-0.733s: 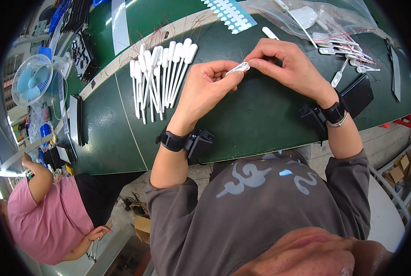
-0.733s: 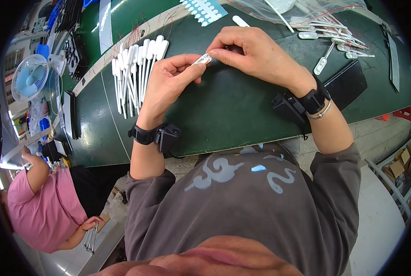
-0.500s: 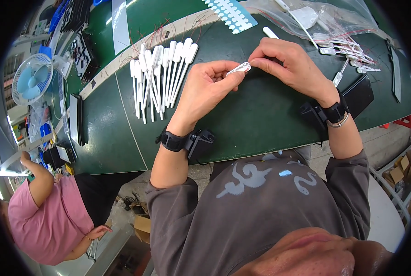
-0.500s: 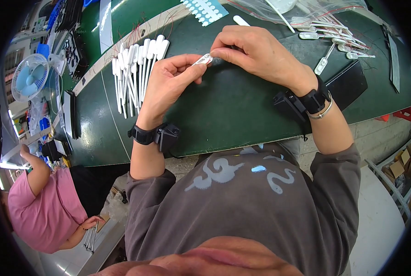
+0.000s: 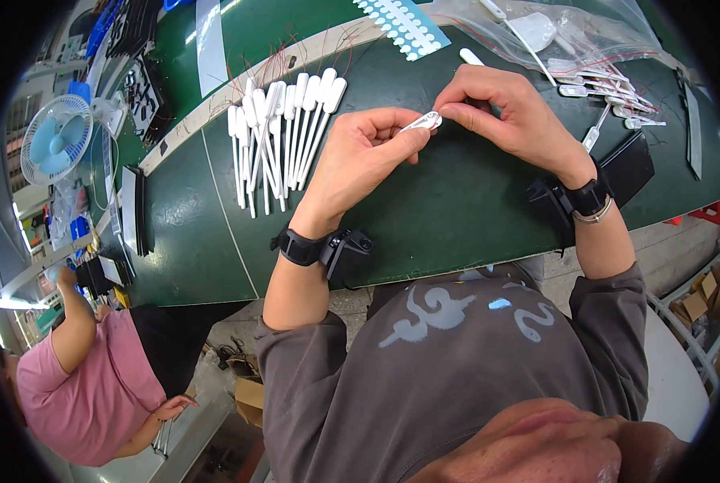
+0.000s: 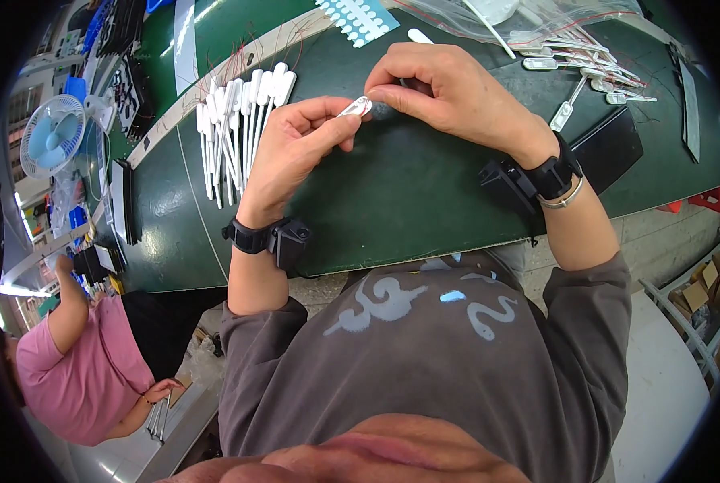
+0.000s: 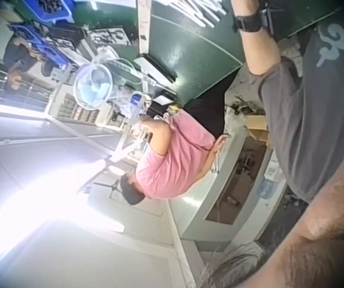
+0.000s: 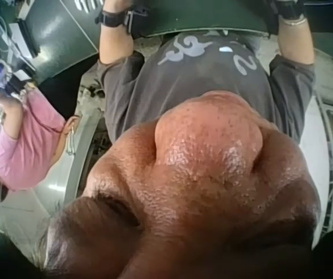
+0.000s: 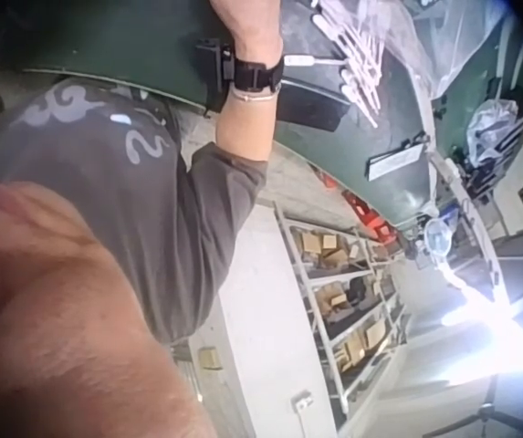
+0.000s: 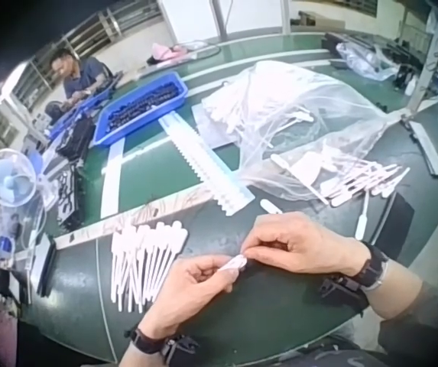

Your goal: The person picks up a white plastic housing and a white plastic stem, fits the stem into the housing, and then threads a wire through the assembly.

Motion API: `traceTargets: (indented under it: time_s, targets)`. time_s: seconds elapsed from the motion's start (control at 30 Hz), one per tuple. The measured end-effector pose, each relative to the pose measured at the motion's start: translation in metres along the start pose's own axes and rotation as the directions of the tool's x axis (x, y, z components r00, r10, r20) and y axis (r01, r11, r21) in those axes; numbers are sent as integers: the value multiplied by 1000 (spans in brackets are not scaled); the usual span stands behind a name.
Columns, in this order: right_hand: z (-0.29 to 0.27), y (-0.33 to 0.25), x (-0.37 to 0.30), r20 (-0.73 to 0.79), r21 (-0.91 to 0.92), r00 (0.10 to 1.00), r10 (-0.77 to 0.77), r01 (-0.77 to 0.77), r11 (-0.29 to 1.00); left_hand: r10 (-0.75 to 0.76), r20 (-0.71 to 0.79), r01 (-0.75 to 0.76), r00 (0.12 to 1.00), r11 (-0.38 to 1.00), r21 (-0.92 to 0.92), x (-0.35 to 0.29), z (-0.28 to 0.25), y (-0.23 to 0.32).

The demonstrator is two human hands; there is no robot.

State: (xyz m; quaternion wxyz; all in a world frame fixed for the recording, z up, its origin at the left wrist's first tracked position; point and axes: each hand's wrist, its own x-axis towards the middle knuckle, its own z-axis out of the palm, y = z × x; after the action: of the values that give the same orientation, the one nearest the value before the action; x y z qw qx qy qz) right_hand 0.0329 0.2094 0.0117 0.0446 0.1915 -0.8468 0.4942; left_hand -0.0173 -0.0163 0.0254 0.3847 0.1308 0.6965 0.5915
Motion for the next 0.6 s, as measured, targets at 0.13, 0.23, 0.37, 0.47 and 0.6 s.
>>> traceTargets:
  time_s: [0.13,0.23,0.37,0.47,0.6]
  targets:
    - [1,6,0,-47,-50,994,-97,94,994,-80,17,81,997,996,-24,0,-3,4]
    - [-2,-1,-1,8,98,999,50,-50,994,-35,18,35,999,999,-31,-2,-1,5]
    - [-6,-2,1,142,284,959,246,-278,918,66,-23,-66,998,998,21,-1,5,-6]
    - [-4,1,-1,204,349,929,309,-364,863,112,-43,-106,993,987,117,-1,4,-10]
    - [0,5,-3,206,356,923,324,-379,854,121,-39,-109,992,968,227,0,4,-11]
